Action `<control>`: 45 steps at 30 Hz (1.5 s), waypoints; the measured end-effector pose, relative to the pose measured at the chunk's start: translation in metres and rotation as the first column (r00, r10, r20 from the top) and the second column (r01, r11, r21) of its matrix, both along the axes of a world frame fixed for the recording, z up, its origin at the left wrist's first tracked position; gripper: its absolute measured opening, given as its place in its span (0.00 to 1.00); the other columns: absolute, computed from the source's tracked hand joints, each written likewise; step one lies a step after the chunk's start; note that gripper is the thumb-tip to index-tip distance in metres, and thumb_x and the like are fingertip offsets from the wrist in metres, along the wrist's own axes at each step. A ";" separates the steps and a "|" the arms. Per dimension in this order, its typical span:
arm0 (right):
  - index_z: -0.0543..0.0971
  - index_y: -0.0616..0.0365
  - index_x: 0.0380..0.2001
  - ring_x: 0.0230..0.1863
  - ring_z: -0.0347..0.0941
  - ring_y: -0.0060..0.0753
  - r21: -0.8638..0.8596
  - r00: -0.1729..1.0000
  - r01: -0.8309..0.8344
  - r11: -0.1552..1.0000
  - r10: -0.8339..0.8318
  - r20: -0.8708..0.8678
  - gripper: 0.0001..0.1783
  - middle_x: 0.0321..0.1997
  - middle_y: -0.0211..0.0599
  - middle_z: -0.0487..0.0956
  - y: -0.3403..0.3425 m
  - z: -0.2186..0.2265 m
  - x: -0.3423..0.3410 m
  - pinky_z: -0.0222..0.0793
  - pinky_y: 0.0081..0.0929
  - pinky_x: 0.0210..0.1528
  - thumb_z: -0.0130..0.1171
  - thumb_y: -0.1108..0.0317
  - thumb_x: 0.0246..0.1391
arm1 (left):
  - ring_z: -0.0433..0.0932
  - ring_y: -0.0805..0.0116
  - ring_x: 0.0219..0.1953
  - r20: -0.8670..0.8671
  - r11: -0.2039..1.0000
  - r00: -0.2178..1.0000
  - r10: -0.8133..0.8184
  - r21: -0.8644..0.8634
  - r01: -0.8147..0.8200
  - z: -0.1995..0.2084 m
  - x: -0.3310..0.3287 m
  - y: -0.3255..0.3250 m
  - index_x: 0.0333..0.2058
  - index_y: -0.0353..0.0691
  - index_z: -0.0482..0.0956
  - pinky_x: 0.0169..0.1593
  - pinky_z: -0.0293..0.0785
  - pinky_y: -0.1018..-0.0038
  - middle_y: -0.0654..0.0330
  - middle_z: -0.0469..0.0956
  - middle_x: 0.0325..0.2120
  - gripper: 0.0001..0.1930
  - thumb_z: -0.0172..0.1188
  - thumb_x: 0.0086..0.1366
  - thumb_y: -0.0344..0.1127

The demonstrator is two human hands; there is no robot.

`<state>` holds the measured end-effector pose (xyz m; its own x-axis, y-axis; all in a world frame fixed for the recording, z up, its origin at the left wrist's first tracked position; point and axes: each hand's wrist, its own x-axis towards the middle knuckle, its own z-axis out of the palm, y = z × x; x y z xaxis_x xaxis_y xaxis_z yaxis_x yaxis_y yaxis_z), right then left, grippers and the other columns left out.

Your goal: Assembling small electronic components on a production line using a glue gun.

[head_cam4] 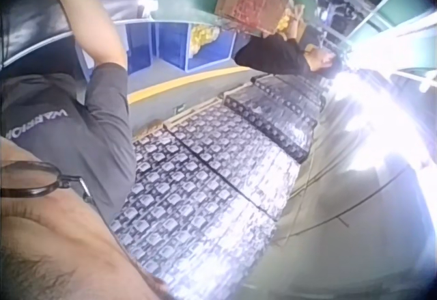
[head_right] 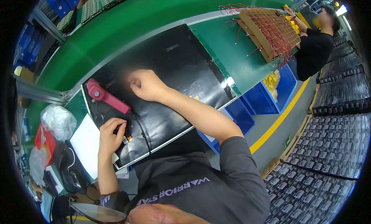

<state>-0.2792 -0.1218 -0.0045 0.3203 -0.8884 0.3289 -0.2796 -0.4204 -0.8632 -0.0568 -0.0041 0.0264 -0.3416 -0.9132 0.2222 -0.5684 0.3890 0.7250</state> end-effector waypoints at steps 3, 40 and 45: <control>0.81 0.66 0.36 0.31 0.80 0.27 0.002 1.000 -0.003 1.000 0.003 0.005 0.09 0.34 0.42 0.82 -0.001 -0.003 0.001 0.75 0.24 0.34 0.62 0.77 0.49 | 0.80 0.56 0.29 0.018 1.000 1.000 0.002 -0.010 -0.002 0.000 0.000 0.000 0.33 0.31 0.80 0.32 0.75 0.70 0.51 0.80 0.30 0.05 0.63 0.57 0.22; 0.82 0.66 0.38 0.32 0.78 0.23 0.043 0.999 0.011 0.999 -0.009 -0.041 0.10 0.33 0.37 0.83 0.003 0.008 0.003 0.73 0.21 0.39 0.63 0.76 0.50 | 0.80 0.53 0.33 0.018 0.997 1.000 -0.018 -0.079 0.019 -0.003 0.006 0.000 0.32 0.35 0.81 0.37 0.77 0.66 0.53 0.81 0.29 0.04 0.64 0.57 0.26; 0.81 0.66 0.38 0.33 0.79 0.23 0.087 0.999 0.019 0.996 -0.015 -0.047 0.10 0.33 0.37 0.83 0.003 0.007 0.002 0.74 0.21 0.39 0.63 0.76 0.51 | 0.80 0.53 0.33 0.025 0.998 0.999 -0.023 -0.057 0.025 -0.002 0.006 0.000 0.33 0.35 0.81 0.38 0.77 0.66 0.53 0.81 0.29 0.04 0.64 0.57 0.26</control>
<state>-0.2772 -0.1189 0.0025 0.3180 -0.9186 0.2345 -0.3269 -0.3384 -0.8824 -0.0508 -0.0038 0.0243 -0.3692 -0.8906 0.2655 -0.5757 0.4435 0.6870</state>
